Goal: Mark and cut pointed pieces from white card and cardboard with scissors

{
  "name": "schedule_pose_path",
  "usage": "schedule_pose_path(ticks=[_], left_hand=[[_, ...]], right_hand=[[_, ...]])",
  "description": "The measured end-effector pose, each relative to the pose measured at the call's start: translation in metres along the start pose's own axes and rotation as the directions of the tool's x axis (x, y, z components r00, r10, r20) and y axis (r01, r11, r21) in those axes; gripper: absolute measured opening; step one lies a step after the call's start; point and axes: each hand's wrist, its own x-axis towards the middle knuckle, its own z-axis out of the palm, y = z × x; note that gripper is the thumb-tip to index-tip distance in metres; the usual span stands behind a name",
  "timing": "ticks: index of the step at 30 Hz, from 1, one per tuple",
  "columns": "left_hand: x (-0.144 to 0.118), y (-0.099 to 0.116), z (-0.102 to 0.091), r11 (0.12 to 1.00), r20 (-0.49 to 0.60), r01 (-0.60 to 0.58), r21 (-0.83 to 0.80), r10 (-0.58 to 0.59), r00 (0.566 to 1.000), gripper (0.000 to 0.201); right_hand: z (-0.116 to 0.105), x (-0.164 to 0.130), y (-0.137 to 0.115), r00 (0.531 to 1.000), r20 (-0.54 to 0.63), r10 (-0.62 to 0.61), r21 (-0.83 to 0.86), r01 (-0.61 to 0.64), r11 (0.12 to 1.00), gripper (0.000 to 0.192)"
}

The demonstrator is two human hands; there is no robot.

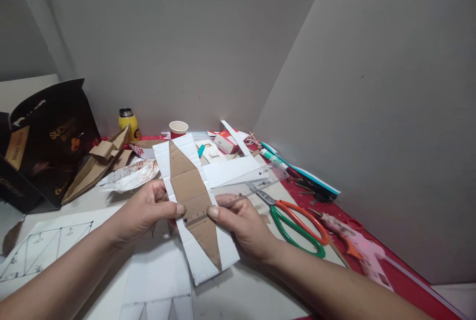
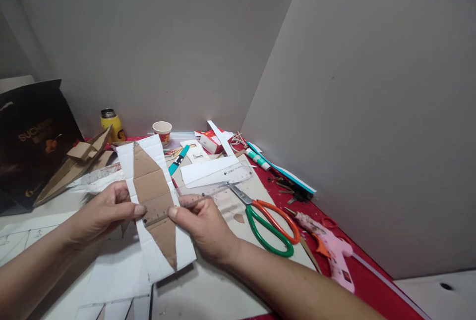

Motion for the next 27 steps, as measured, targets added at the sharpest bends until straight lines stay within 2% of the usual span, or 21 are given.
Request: schedule_pose_path(ticks=[15,27], left_hand=[[0.0001,-0.002,-0.0023,1.0,0.014,0.019,0.014,-0.019,1.0,0.025],[0.0025,-0.0021,0.0021,1.0,-0.063,0.014,0.021,-0.013,0.998,0.025]], right_hand=[[-0.0023,0.0012,0.0029,1.0,0.006,-0.004,0.023,0.004,1.0,0.023],[-0.002,0.0005,0.0036,1.0,-0.017,0.002,0.003,-0.002,1.0,0.022]])
